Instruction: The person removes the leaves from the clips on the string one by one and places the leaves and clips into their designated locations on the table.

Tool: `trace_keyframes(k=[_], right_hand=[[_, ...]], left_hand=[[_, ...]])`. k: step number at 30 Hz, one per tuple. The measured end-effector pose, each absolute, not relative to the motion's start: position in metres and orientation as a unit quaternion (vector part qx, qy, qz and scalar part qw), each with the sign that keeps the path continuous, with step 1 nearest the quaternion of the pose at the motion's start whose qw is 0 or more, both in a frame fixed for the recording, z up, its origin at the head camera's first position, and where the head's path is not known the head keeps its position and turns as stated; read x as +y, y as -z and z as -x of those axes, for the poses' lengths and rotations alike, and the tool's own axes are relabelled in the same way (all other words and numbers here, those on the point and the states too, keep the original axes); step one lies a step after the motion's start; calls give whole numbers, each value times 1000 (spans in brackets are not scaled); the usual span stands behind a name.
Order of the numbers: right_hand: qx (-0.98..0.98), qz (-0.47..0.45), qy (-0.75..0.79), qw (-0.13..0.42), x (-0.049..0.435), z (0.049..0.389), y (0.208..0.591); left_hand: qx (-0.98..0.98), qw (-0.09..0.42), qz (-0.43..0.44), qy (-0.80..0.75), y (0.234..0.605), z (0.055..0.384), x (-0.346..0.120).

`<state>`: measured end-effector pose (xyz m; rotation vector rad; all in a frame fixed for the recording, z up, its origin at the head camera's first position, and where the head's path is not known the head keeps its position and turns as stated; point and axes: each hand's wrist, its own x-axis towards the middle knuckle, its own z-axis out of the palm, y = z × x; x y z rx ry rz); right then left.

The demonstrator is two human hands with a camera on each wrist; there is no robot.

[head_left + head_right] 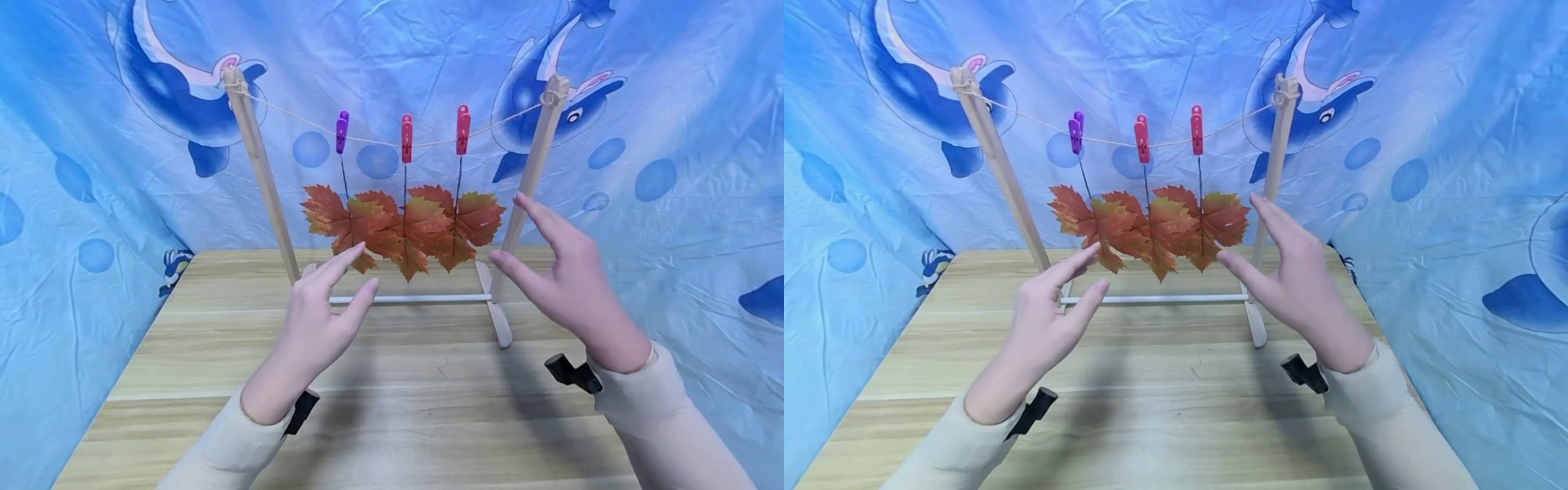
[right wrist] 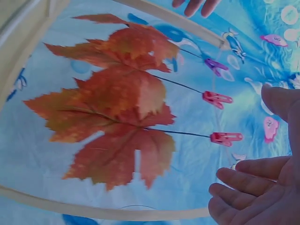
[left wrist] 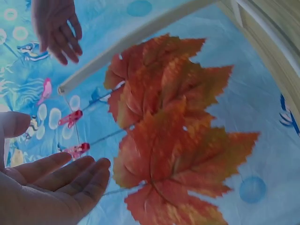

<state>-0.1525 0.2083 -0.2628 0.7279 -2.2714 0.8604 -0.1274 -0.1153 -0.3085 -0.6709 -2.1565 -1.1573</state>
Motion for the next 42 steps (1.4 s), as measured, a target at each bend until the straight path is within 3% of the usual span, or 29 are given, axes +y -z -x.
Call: trace_keyframes(k=[4,20,32,42], right_hand=[[-833,-290,-340,326,204,161,247],[-817,-262,-416,301,182,192,188],[-880,-215,-346,244,173,219,153],[-917,-227,-264,195,171,235,129]], left_hand=[[-791,289,260,472,302,139,-104],[-719,192,259,615,272,183,-53],[-731,206,238,605,254,214,-23],[-745,223,235,583,242,233,-5]])
